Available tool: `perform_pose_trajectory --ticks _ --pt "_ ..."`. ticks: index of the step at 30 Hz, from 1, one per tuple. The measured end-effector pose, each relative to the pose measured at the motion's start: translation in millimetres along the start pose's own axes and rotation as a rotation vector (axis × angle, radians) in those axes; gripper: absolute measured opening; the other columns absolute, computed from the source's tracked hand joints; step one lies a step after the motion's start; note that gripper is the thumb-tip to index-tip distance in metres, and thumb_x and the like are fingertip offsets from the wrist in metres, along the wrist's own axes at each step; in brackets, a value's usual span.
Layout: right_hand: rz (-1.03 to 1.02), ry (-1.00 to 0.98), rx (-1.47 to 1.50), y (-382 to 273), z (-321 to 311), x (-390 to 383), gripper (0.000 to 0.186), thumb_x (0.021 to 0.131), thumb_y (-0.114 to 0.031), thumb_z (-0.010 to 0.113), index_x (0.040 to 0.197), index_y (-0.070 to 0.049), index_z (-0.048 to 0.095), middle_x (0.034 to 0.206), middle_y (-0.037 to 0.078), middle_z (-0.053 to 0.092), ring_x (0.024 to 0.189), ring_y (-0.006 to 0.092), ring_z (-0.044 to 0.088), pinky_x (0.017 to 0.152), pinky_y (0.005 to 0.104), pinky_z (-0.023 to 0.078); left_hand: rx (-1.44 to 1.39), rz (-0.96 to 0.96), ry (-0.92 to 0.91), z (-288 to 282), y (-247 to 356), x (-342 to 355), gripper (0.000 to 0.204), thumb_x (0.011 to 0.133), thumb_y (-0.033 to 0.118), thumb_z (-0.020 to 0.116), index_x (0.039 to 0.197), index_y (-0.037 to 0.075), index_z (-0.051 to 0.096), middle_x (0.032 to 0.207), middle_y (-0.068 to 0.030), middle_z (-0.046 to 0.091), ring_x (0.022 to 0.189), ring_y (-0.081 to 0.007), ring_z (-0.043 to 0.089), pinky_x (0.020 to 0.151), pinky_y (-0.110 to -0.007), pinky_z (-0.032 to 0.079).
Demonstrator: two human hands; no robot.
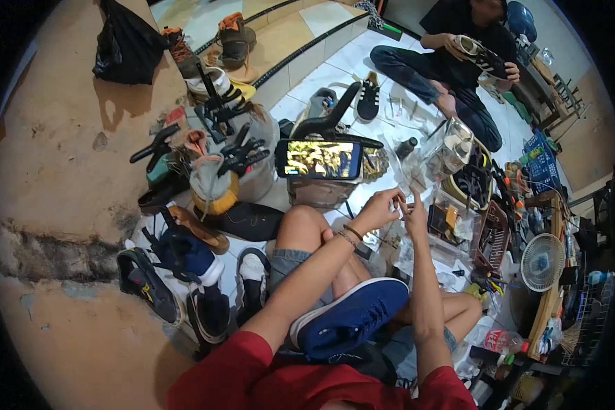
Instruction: Inspecting shoe soles and applying glue for repair.
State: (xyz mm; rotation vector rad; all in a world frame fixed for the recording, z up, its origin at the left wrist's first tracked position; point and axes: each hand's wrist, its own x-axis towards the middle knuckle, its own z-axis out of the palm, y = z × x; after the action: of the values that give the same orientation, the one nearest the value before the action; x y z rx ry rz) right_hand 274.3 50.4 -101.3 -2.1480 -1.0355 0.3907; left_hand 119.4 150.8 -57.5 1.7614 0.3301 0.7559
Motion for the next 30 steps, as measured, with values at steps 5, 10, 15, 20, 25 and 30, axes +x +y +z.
perform_pose_trajectory --ticks 5,10,15,20,25,30 --pt "-0.044 0.093 0.206 -27 -41 -78 0.032 0.102 -0.031 0.047 0.125 -0.010 0.056 0.080 0.011 0.067 0.065 0.0159 0.064 0.055 0.0319 0.049 -0.008 -0.037 -0.063 6 -1 -1 0.031 0.068 0.008 0.069 0.097 0.006 0.061 0.071 -0.0050 0.060 0.059 -0.0166 0.056 0.059 -0.030 0.047" --pt "0.251 0.311 0.748 17 -69 -161 0.048 0.105 -0.043 0.031 0.110 -0.006 0.061 0.062 -0.002 0.049 0.045 0.0078 0.039 0.044 0.0240 0.037 -0.103 0.018 -0.047 -1 -3 -10 0.030 0.067 0.004 0.068 0.096 0.005 0.062 0.071 -0.0002 0.058 0.062 -0.0069 0.052 0.058 -0.025 0.044" --pt "0.232 0.249 0.755 18 -114 -203 0.040 0.103 -0.040 0.040 0.100 -0.005 0.058 0.056 -0.001 0.041 0.041 0.0077 0.040 0.036 0.0238 0.034 -0.070 -0.042 -0.103 -11 13 -25 0.035 0.067 0.004 0.066 0.102 0.006 0.064 0.070 0.0003 0.058 0.068 -0.0085 0.055 0.063 -0.026 0.046" --pt "0.015 0.317 0.729 -9 -134 -179 0.019 0.096 -0.018 0.059 0.092 0.000 0.060 0.067 0.003 0.057 0.055 0.0093 0.053 0.050 0.0236 0.044 -0.101 -0.099 -0.127 -15 20 -21 0.041 0.069 -0.001 0.060 0.109 0.005 0.063 0.077 0.0008 0.061 0.073 -0.0074 0.055 0.068 -0.025 0.045" --pt "-0.061 0.329 0.677 -26 -132 -125 0.012 0.088 -0.011 0.070 0.094 0.000 0.066 0.073 0.001 0.063 0.062 0.0078 0.056 0.056 0.0216 0.044 -0.227 -0.005 -0.031 -5 8 14 0.043 0.071 -0.008 0.051 0.111 0.004 0.060 0.094 -0.0042 0.066 0.084 -0.0095 0.060 0.072 -0.026 0.048" --pt "-0.104 0.286 0.533 -29 -118 -46 0.017 0.090 -0.014 0.068 0.096 0.002 0.066 0.082 0.003 0.065 0.072 0.0092 0.060 0.062 0.0234 0.048 -0.233 0.034 -0.002 -1 -17 74 0.031 0.074 -0.006 0.051 0.100 0.004 0.064 0.094 -0.0049 0.071 0.080 -0.0123 0.064 0.076 -0.027 0.049"
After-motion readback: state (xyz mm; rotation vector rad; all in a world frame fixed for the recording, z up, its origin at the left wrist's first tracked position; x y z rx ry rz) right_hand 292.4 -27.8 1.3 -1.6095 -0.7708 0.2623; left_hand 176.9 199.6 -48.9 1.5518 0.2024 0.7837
